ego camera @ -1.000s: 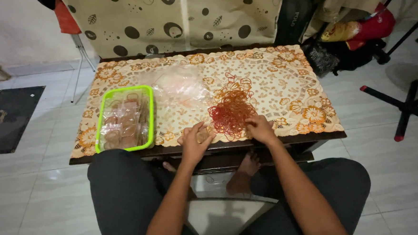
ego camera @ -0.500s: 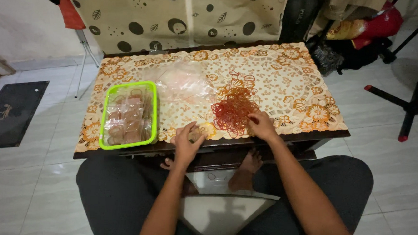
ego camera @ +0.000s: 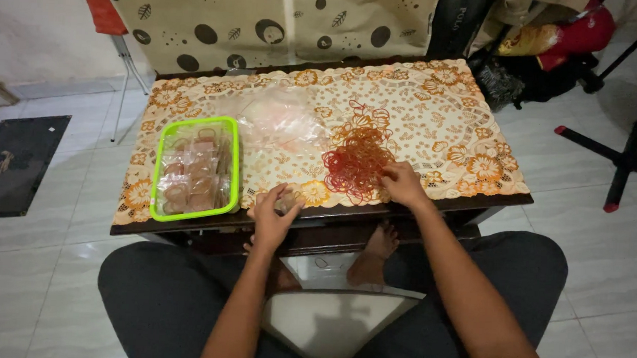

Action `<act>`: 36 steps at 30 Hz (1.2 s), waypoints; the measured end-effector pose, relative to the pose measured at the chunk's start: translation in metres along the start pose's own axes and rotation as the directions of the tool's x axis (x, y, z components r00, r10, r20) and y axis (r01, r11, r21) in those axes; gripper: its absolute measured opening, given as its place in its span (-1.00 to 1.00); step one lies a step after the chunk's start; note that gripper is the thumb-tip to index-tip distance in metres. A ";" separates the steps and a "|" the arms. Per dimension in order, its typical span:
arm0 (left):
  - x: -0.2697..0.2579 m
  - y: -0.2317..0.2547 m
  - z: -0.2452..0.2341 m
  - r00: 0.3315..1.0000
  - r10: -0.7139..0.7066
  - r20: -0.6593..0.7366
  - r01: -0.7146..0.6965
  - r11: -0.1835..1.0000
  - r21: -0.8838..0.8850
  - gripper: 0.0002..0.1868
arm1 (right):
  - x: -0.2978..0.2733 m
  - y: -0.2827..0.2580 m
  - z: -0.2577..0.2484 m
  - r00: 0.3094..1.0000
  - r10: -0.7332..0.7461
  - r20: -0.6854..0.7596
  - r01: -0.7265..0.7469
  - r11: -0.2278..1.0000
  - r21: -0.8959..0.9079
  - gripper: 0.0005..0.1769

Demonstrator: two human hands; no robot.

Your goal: Packaging small items into plastic bags and sealing them with rubber bands

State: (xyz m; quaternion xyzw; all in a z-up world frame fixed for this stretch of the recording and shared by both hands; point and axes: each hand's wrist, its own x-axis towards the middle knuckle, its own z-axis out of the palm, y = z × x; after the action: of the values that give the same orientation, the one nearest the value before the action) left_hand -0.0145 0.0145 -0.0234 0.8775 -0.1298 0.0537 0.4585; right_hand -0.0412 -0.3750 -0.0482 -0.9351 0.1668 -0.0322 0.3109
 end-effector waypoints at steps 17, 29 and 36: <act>-0.008 -0.020 -0.013 1.000 -0.005 0.021 0.005 1.000 0.024 -0.32 | -0.003 -0.004 0.007 1.000 -0.017 -0.008 0.017 1.000 0.016 -0.55; -0.003 0.015 -0.012 0.996 0.090 -0.023 -0.091 0.995 -0.041 -0.34 | 0.011 0.005 0.025 0.999 -0.037 0.001 0.037 0.998 -0.042 -0.43; 0.003 0.016 0.005 0.995 0.096 -0.008 -0.097 0.994 -0.059 -0.33 | 0.010 -0.004 -0.002 0.998 -0.051 -0.025 0.050 0.998 -0.050 -0.47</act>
State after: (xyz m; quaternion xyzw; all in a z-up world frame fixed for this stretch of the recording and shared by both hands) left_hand -0.0166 0.0008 -0.0131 0.8561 -0.1723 0.0743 0.4815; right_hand -0.0314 -0.3767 -0.0450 -0.9459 0.1481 -0.0482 0.2845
